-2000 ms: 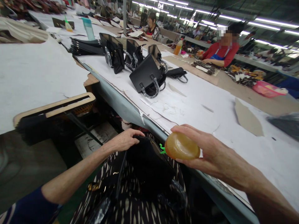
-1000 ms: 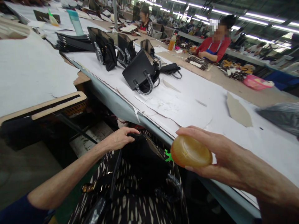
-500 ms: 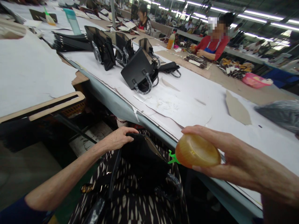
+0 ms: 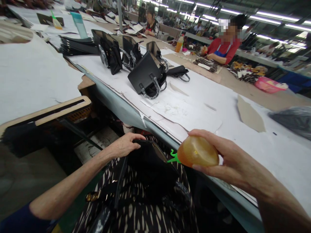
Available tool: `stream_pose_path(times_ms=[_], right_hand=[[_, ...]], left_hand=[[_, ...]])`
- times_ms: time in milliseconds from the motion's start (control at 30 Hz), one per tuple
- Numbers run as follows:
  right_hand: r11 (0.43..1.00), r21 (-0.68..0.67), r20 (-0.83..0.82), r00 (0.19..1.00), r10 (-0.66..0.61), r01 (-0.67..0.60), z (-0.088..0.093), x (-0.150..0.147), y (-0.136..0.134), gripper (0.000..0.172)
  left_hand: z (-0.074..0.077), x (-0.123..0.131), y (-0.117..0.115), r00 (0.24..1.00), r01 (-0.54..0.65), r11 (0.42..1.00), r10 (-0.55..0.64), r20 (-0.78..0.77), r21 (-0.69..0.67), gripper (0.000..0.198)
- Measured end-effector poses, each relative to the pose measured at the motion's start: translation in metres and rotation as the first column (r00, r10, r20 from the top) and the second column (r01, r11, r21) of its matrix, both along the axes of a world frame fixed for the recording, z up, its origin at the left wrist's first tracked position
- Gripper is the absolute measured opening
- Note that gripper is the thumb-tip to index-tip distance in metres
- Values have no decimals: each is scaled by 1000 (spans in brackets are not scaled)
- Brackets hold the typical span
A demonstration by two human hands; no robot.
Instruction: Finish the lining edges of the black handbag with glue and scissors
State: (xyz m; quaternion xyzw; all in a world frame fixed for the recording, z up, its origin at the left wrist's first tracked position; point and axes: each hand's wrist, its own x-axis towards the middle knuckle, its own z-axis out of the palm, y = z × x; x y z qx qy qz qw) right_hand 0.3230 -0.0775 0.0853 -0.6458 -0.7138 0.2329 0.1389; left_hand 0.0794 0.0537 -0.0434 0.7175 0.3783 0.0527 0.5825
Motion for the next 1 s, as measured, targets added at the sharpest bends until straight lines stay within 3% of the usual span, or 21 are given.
stream_pose_path(times_ms=[133,433,700,867,933,1000], right_hand=[[998,56,-39,999,-15,17,-9,-4,6,51],[993,40,-95,990,-102,107,-28,-9,21,56],[977,21,-297,935,-195,211,-48,-6,32,58],[938,12,-422,852,-310,347,-58,-1,28,59],[909,-1,-526,773,-355,416,-63,1,25,60],[874,-7,-680,638,-361,486,-68,1,23,58]], left_hand=[[2,1,0,1000,-6,1000,6,-14,20,42],[2,-1,-1,1000,4,1000,-4,-3,25,42],[4,-2,-3,999,-5,1000,4,32,21,41],[4,-3,-4,997,-12,999,15,76,-44,37],[4,-3,-5,996,-17,998,22,83,-62,36],[4,-4,-5,996,-16,996,23,87,-85,37]])
